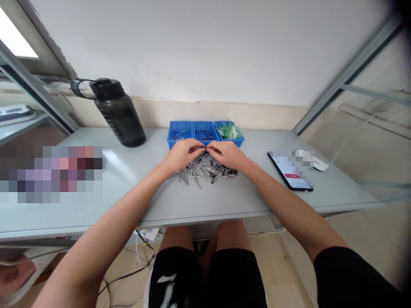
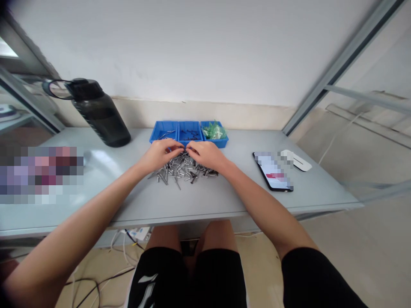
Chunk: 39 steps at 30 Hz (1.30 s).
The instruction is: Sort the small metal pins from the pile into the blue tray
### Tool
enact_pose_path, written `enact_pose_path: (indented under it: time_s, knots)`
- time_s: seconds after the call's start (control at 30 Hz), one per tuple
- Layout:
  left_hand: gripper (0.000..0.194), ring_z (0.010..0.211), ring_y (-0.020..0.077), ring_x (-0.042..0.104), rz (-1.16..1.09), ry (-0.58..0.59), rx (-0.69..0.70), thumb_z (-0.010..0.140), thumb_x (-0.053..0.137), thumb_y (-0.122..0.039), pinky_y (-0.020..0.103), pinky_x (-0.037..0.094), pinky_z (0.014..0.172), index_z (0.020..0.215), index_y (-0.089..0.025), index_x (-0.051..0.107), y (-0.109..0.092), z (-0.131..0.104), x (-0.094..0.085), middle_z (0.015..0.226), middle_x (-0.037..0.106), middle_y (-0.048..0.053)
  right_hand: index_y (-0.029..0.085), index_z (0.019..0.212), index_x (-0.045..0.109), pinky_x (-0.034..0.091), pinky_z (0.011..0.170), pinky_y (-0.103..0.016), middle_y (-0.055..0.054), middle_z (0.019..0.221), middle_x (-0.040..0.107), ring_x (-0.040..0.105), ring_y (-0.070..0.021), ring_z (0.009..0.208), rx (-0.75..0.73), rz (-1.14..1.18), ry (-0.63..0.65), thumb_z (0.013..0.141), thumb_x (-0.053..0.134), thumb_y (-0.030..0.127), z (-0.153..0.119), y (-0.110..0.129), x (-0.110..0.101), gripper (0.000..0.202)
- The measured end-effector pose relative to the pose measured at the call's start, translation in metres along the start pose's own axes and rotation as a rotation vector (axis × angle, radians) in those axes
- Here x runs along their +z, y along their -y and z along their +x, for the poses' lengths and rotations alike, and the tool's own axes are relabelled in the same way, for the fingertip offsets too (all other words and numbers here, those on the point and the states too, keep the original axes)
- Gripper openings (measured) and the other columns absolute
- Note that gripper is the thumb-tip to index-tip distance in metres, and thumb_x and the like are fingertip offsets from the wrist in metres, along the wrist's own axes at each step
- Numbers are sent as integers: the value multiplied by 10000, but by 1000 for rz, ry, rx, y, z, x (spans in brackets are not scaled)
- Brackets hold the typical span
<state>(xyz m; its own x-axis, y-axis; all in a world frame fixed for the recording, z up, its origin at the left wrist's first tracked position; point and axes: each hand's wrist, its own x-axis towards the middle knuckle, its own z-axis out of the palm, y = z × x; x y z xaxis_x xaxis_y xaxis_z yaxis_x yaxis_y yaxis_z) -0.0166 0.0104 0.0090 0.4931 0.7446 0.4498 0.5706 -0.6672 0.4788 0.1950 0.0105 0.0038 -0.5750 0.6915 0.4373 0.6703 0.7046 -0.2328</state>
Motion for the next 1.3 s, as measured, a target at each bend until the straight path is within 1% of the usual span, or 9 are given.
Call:
enact_pose_path:
  time_s: [0.23,0.5,0.67,0.77,0.87,0.97,1.07,1.17,1.3]
  knots:
    - [148,775,145,625,-96,-28,5,887,586,-254,265,480,706,938,-175,701,-1,0,2,895,719,32,186,960,641,364,670,-257,-25,801,682,583,-147,706,-33,-3,-8,954,444,285,-1,0,2,220]
    - [155,758,137,616,-140,-52,-18,880,569,-277,257,490,694,902,-174,682,-4,0,3,884,712,35,186,939,638,352,662,-260,-25,812,681,574,-142,695,-50,7,-2,973,423,296,-1,3,0,244]
    - [119,777,144,628,-183,-75,-75,849,548,-251,262,505,699,863,-168,632,-7,-1,3,876,703,32,192,930,650,365,669,-261,-26,811,687,593,-148,711,-45,4,3,967,447,307,0,3,0,236]
    - [69,774,138,636,-243,-98,-116,817,567,-227,265,508,715,844,-167,588,-6,-1,3,905,708,34,194,975,657,389,686,-260,-22,816,691,602,-146,714,-34,12,-23,966,452,315,-1,1,-1,238]
    - [69,707,128,616,-272,-87,-119,812,577,-229,256,496,679,847,-170,563,-5,-1,2,787,682,10,189,1079,648,423,710,-264,-32,876,709,619,-148,742,-19,42,-72,967,451,321,-1,2,-2,261]
    - [80,670,122,581,-214,-59,-86,843,554,-248,246,474,645,845,-172,582,-6,-1,1,739,653,-3,192,1178,620,459,746,-280,-53,994,722,645,-162,816,-21,65,-93,964,447,316,-1,5,-2,302]
    - [112,680,127,582,-171,-14,-55,863,548,-249,248,464,642,850,-167,624,-7,-1,2,762,668,11,196,1204,616,481,794,-299,-68,1104,712,659,-175,892,-36,69,-90,964,432,297,-1,5,-1,319]
    - [141,715,137,607,-181,-1,-41,877,559,-268,257,474,667,887,-169,659,-3,0,4,815,702,23,201,1163,640,487,828,-311,-66,1116,713,663,-181,933,-47,67,-89,967,427,291,-1,3,0,303]
    - [158,762,140,628,-177,-21,-36,891,569,-281,260,479,705,914,-179,688,1,1,4,879,726,25,200,1121,656,484,826,-312,-61,1086,722,666,-181,923,-42,50,-92,969,443,299,-1,0,0,280]
